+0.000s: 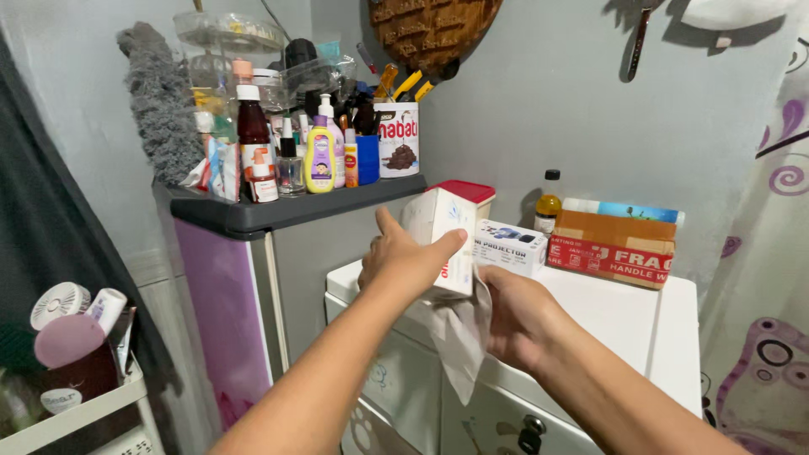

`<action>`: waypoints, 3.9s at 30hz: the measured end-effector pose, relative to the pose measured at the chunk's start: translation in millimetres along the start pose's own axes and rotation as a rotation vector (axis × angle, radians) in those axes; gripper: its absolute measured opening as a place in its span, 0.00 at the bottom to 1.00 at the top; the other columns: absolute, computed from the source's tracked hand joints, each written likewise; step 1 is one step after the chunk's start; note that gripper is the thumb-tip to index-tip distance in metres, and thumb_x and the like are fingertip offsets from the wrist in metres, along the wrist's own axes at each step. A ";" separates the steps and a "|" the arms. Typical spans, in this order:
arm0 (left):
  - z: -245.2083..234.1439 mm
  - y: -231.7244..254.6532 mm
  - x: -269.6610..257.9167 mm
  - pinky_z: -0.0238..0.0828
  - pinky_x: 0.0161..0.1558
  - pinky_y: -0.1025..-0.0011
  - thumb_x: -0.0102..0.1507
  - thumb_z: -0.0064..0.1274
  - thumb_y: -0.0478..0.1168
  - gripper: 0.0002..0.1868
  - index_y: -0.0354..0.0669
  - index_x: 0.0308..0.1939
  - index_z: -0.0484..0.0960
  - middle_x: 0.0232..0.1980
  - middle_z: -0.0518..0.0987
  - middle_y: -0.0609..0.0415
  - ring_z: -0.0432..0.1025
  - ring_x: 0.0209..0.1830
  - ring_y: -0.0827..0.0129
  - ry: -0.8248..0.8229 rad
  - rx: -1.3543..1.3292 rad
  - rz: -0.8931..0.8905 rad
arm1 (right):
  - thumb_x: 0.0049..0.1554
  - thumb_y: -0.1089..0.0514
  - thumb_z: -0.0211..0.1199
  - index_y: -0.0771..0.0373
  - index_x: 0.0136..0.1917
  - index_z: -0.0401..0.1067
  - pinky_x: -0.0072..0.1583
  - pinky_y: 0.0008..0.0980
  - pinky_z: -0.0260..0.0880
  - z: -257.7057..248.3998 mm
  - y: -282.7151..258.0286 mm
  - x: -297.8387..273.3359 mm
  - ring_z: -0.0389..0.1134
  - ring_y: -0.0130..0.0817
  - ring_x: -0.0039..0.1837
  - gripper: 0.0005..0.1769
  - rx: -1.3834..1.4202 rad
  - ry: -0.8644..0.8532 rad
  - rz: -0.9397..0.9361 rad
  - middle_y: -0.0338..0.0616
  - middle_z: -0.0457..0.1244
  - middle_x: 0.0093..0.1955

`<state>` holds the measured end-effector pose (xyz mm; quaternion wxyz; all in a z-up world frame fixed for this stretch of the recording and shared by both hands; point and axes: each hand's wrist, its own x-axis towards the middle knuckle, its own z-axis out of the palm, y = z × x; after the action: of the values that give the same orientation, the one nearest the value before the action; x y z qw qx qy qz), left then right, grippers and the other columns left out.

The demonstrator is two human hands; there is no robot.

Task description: The person wipes the surfaces of several small boxes and a plastic container with a white wipe. They handle each item one at a time, turning them over to clean multiple sides, then place them back on the cabinet top.

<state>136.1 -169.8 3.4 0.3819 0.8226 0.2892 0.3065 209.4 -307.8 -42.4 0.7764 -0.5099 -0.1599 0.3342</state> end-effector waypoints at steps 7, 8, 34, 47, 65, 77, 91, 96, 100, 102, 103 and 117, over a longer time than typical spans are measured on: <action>21.3 14.9 59.4 0.67 0.64 0.54 0.41 0.74 0.61 0.56 0.43 0.65 0.63 0.64 0.75 0.44 0.62 0.68 0.46 -0.044 0.179 0.250 | 0.58 0.62 0.55 0.70 0.58 0.72 0.56 0.41 0.76 -52.7 -29.8 21.7 0.74 0.40 0.49 0.17 -0.055 0.119 -0.047 0.51 0.71 0.51; 26.6 18.7 68.7 0.68 0.63 0.54 0.40 0.74 0.60 0.56 0.45 0.65 0.64 0.64 0.74 0.46 0.62 0.68 0.47 -0.042 0.215 0.294 | 0.58 0.62 0.56 0.71 0.58 0.72 0.57 0.40 0.76 -66.7 -39.5 25.3 0.74 0.40 0.49 0.16 -0.084 0.150 -0.066 0.52 0.71 0.50; 221.5 60.0 289.6 0.73 0.64 0.57 0.43 0.72 0.42 0.53 0.56 0.73 0.67 0.68 0.71 0.48 0.71 0.66 0.53 -0.800 0.380 0.837 | 0.55 0.57 0.64 0.60 0.51 0.81 0.48 0.35 0.72 -194.3 -122.3 120.3 0.72 0.34 0.42 0.12 -1.381 0.935 -0.468 0.47 0.73 0.44; 207.3 45.0 290.4 0.61 0.71 0.57 0.43 0.75 0.52 0.64 0.55 0.78 0.54 0.73 0.65 0.53 0.54 0.77 0.59 -0.676 0.446 0.937 | 0.53 0.63 0.65 0.66 0.55 0.76 0.53 0.34 0.76 -162.0 -126.9 162.6 0.75 0.35 0.49 0.15 -1.431 0.806 -0.677 0.48 0.73 0.48; 210.5 5.1 326.3 0.22 0.79 0.48 0.41 0.76 0.54 0.77 0.49 0.80 0.35 0.78 0.62 0.59 0.33 0.85 0.61 -0.602 0.359 0.886 | 0.57 0.60 0.64 0.64 0.45 0.81 0.55 0.42 0.71 -109.5 -104.7 243.6 0.67 0.46 0.55 0.07 -1.841 0.403 -1.056 0.46 0.71 0.50; 215.0 7.9 325.5 0.21 0.79 0.51 0.37 0.78 0.56 0.81 0.44 0.79 0.34 0.76 0.63 0.59 0.40 0.83 0.66 -0.576 0.265 0.934 | 0.62 0.45 0.52 0.56 0.67 0.70 0.65 0.39 0.69 -115.9 -107.3 205.3 0.69 0.43 0.64 0.25 -1.783 0.424 -0.471 0.44 0.65 0.70; 204.5 7.9 323.0 0.23 0.79 0.53 0.36 0.79 0.57 0.86 0.41 0.79 0.28 0.76 0.64 0.58 0.47 0.81 0.62 -0.584 0.242 0.870 | 0.60 0.27 0.25 0.54 0.79 0.53 0.80 0.47 0.30 -98.2 -136.2 258.4 0.37 0.36 0.85 0.45 -2.027 -0.014 -0.261 0.42 0.48 0.83; 209.3 5.2 322.2 0.24 0.80 0.52 0.35 0.79 0.58 0.86 0.38 0.78 0.28 0.75 0.66 0.59 0.48 0.81 0.63 -0.559 0.205 0.887 | 0.58 0.26 0.24 0.45 0.80 0.56 0.81 0.49 0.27 -109.9 -140.1 246.4 0.34 0.33 0.86 0.46 -2.121 0.145 -0.192 0.34 0.47 0.83; 210.9 6.6 323.3 0.24 0.79 0.53 0.35 0.80 0.55 0.86 0.41 0.78 0.29 0.75 0.65 0.56 0.46 0.81 0.60 -0.562 0.240 0.877 | 0.60 0.27 0.25 0.45 0.80 0.53 0.80 0.51 0.30 -110.1 -139.0 269.3 0.33 0.38 0.85 0.43 -2.141 0.173 -0.153 0.39 0.42 0.84; 209.5 7.5 324.6 0.23 0.78 0.52 0.35 0.81 0.57 0.87 0.38 0.78 0.28 0.76 0.62 0.50 0.47 0.81 0.61 -0.567 0.246 0.900 | 0.61 0.27 0.27 0.48 0.80 0.50 0.79 0.52 0.34 -103.4 -136.0 268.8 0.34 0.41 0.85 0.43 -2.062 0.093 -0.230 0.44 0.41 0.84; 208.7 7.2 324.8 0.23 0.79 0.52 0.35 0.81 0.56 0.86 0.38 0.78 0.28 0.75 0.63 0.52 0.48 0.80 0.62 -0.571 0.237 0.897 | 0.61 0.27 0.29 0.49 0.81 0.50 0.79 0.52 0.35 -99.4 -131.2 263.7 0.35 0.42 0.85 0.43 -2.023 0.034 -0.300 0.45 0.41 0.85; 217.6 2.2 330.9 0.26 0.79 0.52 0.41 0.80 0.57 0.82 0.37 0.79 0.32 0.78 0.57 0.45 0.46 0.81 0.61 -0.541 0.248 0.921 | 0.64 0.35 0.39 0.55 0.81 0.51 0.78 0.44 0.41 -93.8 -123.5 261.6 0.39 0.42 0.84 0.38 -2.041 0.166 -0.289 0.46 0.44 0.83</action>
<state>507.8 -34.3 -14.3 0.1692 0.9524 -0.1753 0.1831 498.4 -225.3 4.2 0.0155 -0.9230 -0.3729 -0.0931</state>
